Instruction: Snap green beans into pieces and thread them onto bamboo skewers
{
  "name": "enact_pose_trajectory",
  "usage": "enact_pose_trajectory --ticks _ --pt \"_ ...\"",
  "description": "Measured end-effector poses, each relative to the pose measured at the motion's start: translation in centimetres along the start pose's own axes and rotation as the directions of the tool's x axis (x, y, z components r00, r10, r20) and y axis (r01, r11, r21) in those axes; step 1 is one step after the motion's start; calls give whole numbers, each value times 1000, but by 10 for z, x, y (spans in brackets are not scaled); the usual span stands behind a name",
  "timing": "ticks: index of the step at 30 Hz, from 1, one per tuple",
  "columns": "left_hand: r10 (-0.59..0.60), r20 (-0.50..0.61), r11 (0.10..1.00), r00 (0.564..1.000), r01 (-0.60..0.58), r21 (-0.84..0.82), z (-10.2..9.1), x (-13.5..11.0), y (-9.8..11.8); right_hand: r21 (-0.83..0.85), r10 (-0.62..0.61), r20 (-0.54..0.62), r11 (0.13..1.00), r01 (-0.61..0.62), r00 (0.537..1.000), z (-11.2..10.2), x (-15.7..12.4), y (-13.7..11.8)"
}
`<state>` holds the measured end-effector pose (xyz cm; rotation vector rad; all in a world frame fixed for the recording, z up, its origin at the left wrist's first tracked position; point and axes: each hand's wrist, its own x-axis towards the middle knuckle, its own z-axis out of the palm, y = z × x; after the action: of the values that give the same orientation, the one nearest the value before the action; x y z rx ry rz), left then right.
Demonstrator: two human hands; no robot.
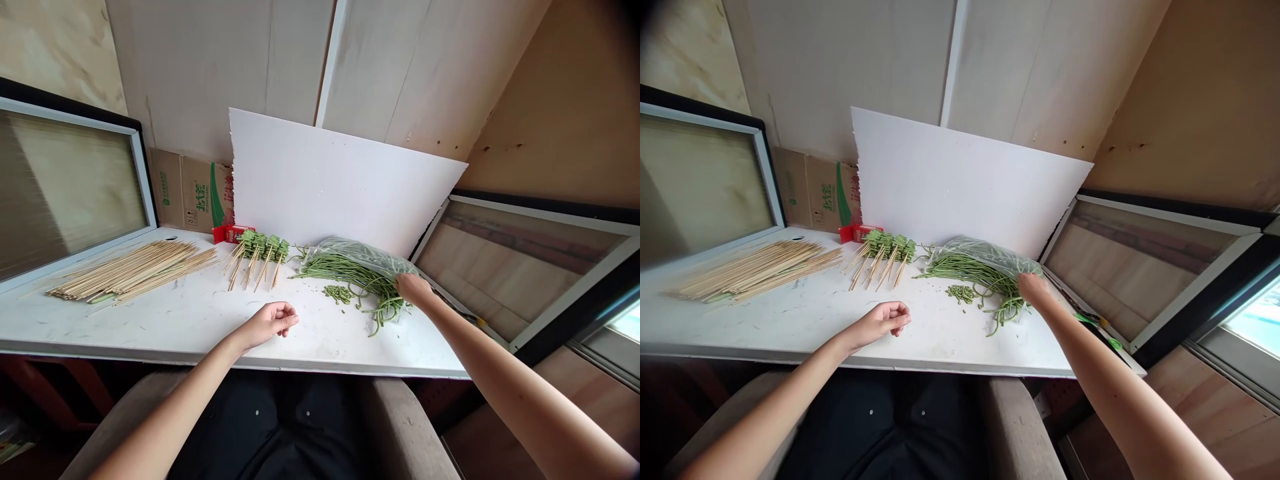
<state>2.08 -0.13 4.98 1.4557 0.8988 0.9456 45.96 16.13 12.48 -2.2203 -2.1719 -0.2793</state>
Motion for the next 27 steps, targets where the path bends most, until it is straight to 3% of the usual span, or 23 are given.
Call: enact_pose_trajectory --ticks 7,19,25,27 --pt "-9 -28 1000 1000 9 -8 -9 3 -8 -49 55 87 998 -51 995 -26 6 30" --pt "-24 -38 1000 999 24 11 -9 6 -16 89 191 -28 978 -188 981 -41 2 41" --pt "-25 -41 999 999 26 26 -8 6 -19 202 302 -94 939 -279 949 -49 3 50" --pt "-24 -42 999 999 25 26 -8 6 -19 225 272 -89 943 -246 958 -50 4 53"
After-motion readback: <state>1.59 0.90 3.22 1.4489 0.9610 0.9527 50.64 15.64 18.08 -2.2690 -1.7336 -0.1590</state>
